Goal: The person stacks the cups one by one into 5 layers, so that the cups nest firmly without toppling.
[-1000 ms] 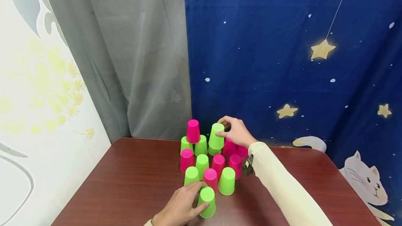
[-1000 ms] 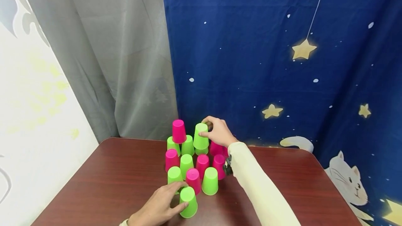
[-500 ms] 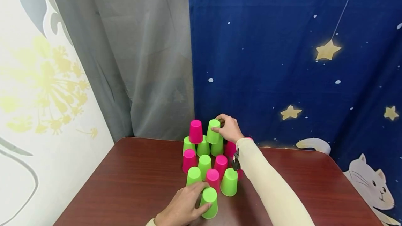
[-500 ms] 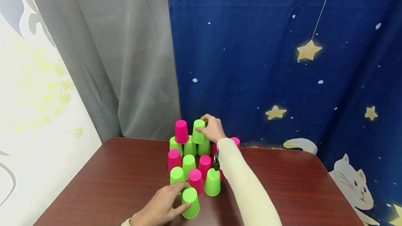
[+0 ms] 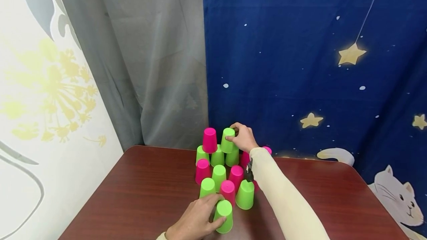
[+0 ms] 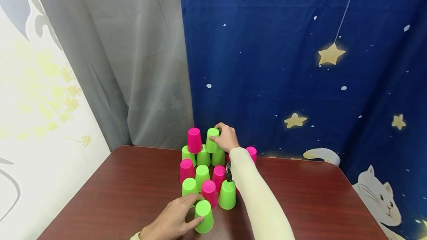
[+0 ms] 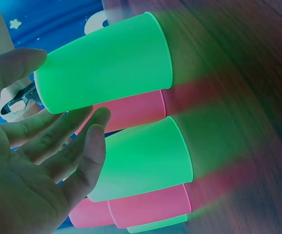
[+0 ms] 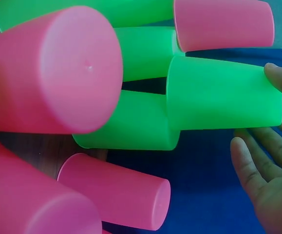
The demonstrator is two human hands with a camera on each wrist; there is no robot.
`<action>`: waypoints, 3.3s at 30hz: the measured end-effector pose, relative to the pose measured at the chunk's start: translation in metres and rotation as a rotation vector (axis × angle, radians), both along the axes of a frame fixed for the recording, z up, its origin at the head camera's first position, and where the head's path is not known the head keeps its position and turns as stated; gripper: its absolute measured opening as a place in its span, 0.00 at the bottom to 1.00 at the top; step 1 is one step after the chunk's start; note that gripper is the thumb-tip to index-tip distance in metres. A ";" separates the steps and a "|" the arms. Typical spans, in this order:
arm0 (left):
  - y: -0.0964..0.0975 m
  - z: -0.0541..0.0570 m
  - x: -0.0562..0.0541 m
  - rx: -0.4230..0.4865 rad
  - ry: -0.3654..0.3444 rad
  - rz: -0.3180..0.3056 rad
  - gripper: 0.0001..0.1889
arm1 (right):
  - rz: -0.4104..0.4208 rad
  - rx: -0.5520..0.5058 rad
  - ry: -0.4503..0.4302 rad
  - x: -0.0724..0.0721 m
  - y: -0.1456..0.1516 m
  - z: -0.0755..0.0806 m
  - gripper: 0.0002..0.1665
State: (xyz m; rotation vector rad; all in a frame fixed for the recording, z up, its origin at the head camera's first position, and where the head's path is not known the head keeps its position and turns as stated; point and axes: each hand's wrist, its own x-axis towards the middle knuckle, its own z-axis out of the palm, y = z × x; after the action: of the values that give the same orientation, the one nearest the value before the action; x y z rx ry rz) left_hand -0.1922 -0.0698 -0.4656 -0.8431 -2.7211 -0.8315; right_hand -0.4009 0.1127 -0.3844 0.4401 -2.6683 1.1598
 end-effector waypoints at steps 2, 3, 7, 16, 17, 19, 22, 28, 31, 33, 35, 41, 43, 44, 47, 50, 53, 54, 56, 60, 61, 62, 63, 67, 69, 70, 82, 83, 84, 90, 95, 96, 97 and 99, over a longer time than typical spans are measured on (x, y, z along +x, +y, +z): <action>0.001 0.000 0.000 0.001 -0.031 -0.002 0.20 | 0.002 -0.001 0.004 0.000 0.000 -0.001 0.21; 0.001 0.001 0.000 0.001 -0.036 -0.003 0.21 | 0.004 0.001 0.006 0.000 0.000 -0.001 0.21; 0.001 0.000 -0.001 -0.006 -0.027 -0.006 0.23 | 0.011 0.004 0.008 -0.002 -0.001 -0.003 0.22; 0.001 0.002 -0.001 -0.015 -0.020 -0.002 0.21 | 0.018 0.007 -0.011 -0.001 -0.001 -0.003 0.31; 0.001 0.003 -0.001 -0.014 -0.007 -0.004 0.20 | 0.025 0.010 -0.015 0.000 0.000 -0.002 0.33; 0.000 0.004 -0.001 -0.010 0.015 -0.008 0.20 | 0.035 0.017 -0.026 0.001 0.003 0.000 0.36; -0.002 0.008 -0.001 -0.010 0.043 -0.024 0.20 | 0.044 0.026 -0.042 0.004 0.010 0.004 0.37; -0.010 0.022 -0.002 -0.017 0.072 -0.058 0.21 | 0.075 0.059 -0.076 0.015 0.036 0.012 0.34; -0.014 0.032 -0.004 -0.008 0.084 -0.072 0.21 | 0.097 0.079 -0.074 0.023 0.052 0.015 0.33; -0.016 0.040 -0.007 0.003 0.077 -0.083 0.21 | 0.107 0.086 -0.064 0.029 0.064 0.016 0.31; -0.018 0.047 -0.010 0.004 0.080 -0.091 0.21 | 0.119 0.096 -0.050 0.036 0.074 0.017 0.29; -0.025 0.069 -0.025 -0.011 0.070 -0.171 0.21 | 0.162 0.118 -0.035 0.063 0.095 0.011 0.23; -0.026 0.076 -0.032 -0.011 0.066 -0.215 0.20 | 0.183 0.115 -0.044 0.073 0.098 0.007 0.23; -0.026 0.079 -0.035 -0.014 0.067 -0.231 0.20 | 0.198 0.115 -0.048 0.078 0.100 0.005 0.23; -0.025 0.090 -0.046 -0.010 0.061 -0.258 0.19 | 0.230 0.102 -0.057 0.093 0.102 -0.003 0.23; -0.021 0.100 -0.059 0.019 0.044 -0.250 0.18 | 0.252 0.102 -0.042 0.106 0.102 -0.012 0.22; -0.014 0.105 -0.072 0.068 0.028 -0.209 0.18 | 0.264 0.100 -0.014 0.116 0.102 -0.022 0.20; -0.012 0.107 -0.075 0.083 0.027 -0.189 0.18 | 0.265 0.094 -0.009 0.119 0.101 -0.026 0.19; -0.005 0.109 -0.083 0.098 0.042 -0.147 0.18 | 0.268 0.083 -0.003 0.125 0.100 -0.033 0.17; 0.010 0.117 -0.101 0.094 0.084 -0.085 0.20 | 0.224 0.082 -0.005 0.133 0.097 -0.044 0.16; 0.014 0.119 -0.107 0.086 0.099 -0.069 0.20 | 0.206 0.087 -0.003 0.134 0.095 -0.046 0.16; 0.018 0.122 -0.112 0.076 0.106 -0.052 0.20 | 0.188 0.094 0.004 0.136 0.094 -0.047 0.16; 0.022 0.125 -0.117 0.066 0.112 -0.035 0.21 | 0.168 0.101 0.013 0.136 0.093 -0.049 0.16; 0.035 0.133 -0.140 0.029 0.132 0.031 0.22 | 0.118 0.124 0.034 0.139 0.086 -0.052 0.17; 0.040 0.136 -0.150 0.017 0.126 0.052 0.22 | 0.105 0.135 0.039 0.139 0.084 -0.052 0.18; 0.042 0.137 -0.154 0.016 0.121 0.058 0.22 | 0.100 0.140 0.040 0.139 0.083 -0.053 0.18; 0.064 0.121 -0.195 -0.035 0.110 0.091 0.23 | -0.005 0.225 0.055 0.145 0.074 -0.061 0.23; 0.065 0.119 -0.196 -0.036 0.103 0.095 0.23 | -0.016 0.241 0.065 0.146 0.073 -0.062 0.24; 0.066 0.118 -0.198 -0.038 0.096 0.099 0.23 | -0.025 0.258 0.081 0.146 0.072 -0.062 0.25; 0.072 0.109 -0.205 -0.060 0.067 0.109 0.23 | -0.050 0.332 0.146 0.147 0.068 -0.065 0.27; 0.074 0.103 -0.208 -0.081 0.040 0.124 0.24 | -0.046 0.339 0.128 0.148 0.066 -0.068 0.26; 0.074 0.102 -0.208 -0.083 0.037 0.128 0.24 | -0.043 0.338 0.128 0.148 0.065 -0.068 0.27; 0.074 0.102 -0.209 -0.084 0.036 0.133 0.24 | -0.041 0.335 0.132 0.148 0.065 -0.069 0.27; 0.073 0.101 -0.211 -0.094 0.035 0.142 0.24 | -0.039 0.325 0.142 0.148 0.065 -0.070 0.27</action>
State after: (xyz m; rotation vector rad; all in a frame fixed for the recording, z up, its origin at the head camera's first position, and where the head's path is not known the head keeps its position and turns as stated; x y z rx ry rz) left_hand -0.4031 0.0034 -0.3646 -0.6645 -2.7695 -0.6593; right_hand -0.2531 0.1773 -0.4548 0.4982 -2.7289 0.6561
